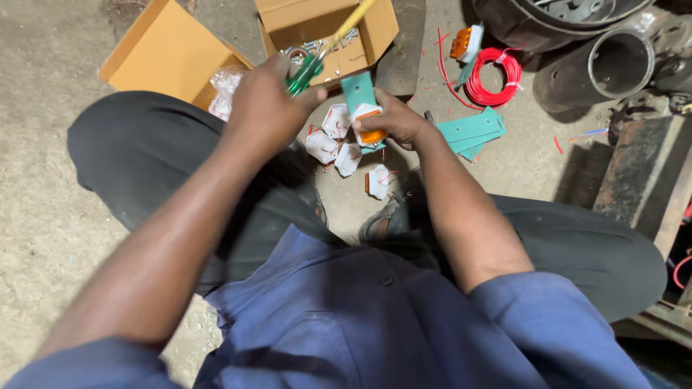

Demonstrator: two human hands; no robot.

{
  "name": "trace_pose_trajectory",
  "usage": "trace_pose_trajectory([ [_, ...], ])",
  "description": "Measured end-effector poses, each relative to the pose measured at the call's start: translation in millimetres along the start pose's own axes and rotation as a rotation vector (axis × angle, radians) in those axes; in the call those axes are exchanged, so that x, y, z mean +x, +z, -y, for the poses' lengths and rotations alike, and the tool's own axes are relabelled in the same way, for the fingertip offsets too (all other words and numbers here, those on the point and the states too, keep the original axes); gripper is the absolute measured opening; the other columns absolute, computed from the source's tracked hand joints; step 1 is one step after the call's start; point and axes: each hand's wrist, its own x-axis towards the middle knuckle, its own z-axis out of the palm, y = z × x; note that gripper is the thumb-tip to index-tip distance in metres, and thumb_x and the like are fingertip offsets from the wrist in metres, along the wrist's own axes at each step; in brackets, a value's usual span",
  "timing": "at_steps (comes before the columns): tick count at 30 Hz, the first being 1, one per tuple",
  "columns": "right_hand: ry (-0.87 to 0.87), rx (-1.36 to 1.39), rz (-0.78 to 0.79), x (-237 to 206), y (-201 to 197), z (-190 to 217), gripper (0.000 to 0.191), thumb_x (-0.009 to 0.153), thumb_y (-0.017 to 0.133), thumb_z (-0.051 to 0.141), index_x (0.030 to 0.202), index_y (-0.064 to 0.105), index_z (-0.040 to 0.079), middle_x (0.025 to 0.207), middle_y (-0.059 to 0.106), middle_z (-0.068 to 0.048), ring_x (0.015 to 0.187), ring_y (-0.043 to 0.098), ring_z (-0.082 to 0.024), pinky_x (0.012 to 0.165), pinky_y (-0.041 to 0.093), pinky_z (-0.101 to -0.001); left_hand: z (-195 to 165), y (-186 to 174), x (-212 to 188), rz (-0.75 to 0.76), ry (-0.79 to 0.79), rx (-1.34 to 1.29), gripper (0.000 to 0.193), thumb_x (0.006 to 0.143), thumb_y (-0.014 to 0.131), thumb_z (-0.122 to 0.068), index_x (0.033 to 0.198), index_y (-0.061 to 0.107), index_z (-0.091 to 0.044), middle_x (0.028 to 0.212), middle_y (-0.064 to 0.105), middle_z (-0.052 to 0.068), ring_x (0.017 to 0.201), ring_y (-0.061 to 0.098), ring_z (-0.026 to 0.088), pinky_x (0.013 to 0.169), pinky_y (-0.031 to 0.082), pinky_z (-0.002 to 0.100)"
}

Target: The person sits on the floor and assembles small electrical components, likely turn signals, by attaching them to metal brackets. They use pliers to secure the parts and a screwdriver to tighten screws, handling multiple units one by one.

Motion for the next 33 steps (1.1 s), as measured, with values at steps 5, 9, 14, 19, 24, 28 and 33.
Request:
trace_pose_trajectory([
  [5,-0.115,-0.185,0.133,-19.4,15.1,60.2,0.089,0.075,0.087,0.026,0.15,0.043,0.004,0.128,0.065,-0.008,0.117,0.064,-0.018,0.102,0.052,-0.0318,17.4,51.2,62.1,-0.041,0.024,-0.233,0.038,0.082,0.088,-0.022,0.1,0.062,0.001,0.091,0.071,0.018,0.085,0.07,0.031,0.076,0.054,0.042],
  [9,-0.173,-0.085,0.14,-25.2,11.8,67.2,0.079,0.083,0.081,0.03,0.148,0.046,0.003,0.127,0.065,-0.009,0.115,0.064,-0.017,0.1,0.054,-0.0316,26.7,66.9,72.0,0.02,-0.037,-0.303,0.033,0.078,0.087,-0.012,0.096,0.062,-0.002,0.087,0.071,0.01,0.079,0.072,0.02,0.07,0.058,0.037],
  [14,0.019,0.654,0.17,-14.6,-11.7,37.0,0.064,0.09,0.066,0.046,0.131,0.058,-0.004,0.115,0.072,-0.016,0.103,0.072,-0.024,0.089,0.058,-0.0389,30.3,71.9,76.4,-0.143,-0.053,-0.486,0.03,0.082,0.085,-0.004,0.094,0.058,-0.003,0.082,0.066,0.008,0.07,0.068,0.019,0.058,0.056,0.034],
  [19,-0.149,0.683,0.118,-6.3,-33.5,1.6,0.024,0.106,0.069,0.021,0.117,0.062,0.001,0.092,0.067,-0.007,0.08,0.067,-0.02,0.072,0.054,-0.0337,38.7,66.7,85.8,-0.167,-0.356,-0.9,0.026,0.086,0.073,0.006,0.098,0.052,-0.004,0.086,0.066,0.01,0.06,0.068,0.016,0.047,0.058,0.028],
  [24,-0.138,0.31,-0.019,-0.1,-14.4,3.3,0.021,0.101,0.069,0.021,0.108,0.063,0.001,0.084,0.063,-0.005,0.071,0.06,-0.015,0.065,0.05,-0.0305,33.0,75.5,81.5,-0.253,-0.475,-1.163,0.027,0.087,0.066,0.009,0.103,0.049,-0.004,0.091,0.062,0.01,0.069,0.068,0.018,0.05,0.059,0.03],
  [28,-0.156,0.388,-0.038,18.0,33.6,-4.6,0.025,0.104,0.061,0.028,0.108,0.064,0.003,0.082,0.063,-0.003,0.07,0.064,-0.014,0.066,0.055,-0.0294,29.2,89.0,78.4,-0.33,-0.536,-1.258,0.028,0.086,0.066,0.01,0.102,0.049,-0.005,0.093,0.059,0.009,0.072,0.065,0.02,0.052,0.06,0.031],
  [33,-0.122,0.03,0.015,23.0,27.7,-39.0,0.022,0.106,0.058,0.022,0.101,0.065,0.003,0.077,0.066,-0.004,0.064,0.062,-0.013,0.061,0.053,-0.03,32.9,98.9,82.2,-0.461,-0.547,-1.356,0.028,0.087,0.063,0.011,0.104,0.046,-0.003,0.094,0.057,0.01,0.07,0.065,0.022,0.052,0.062,0.034],
])
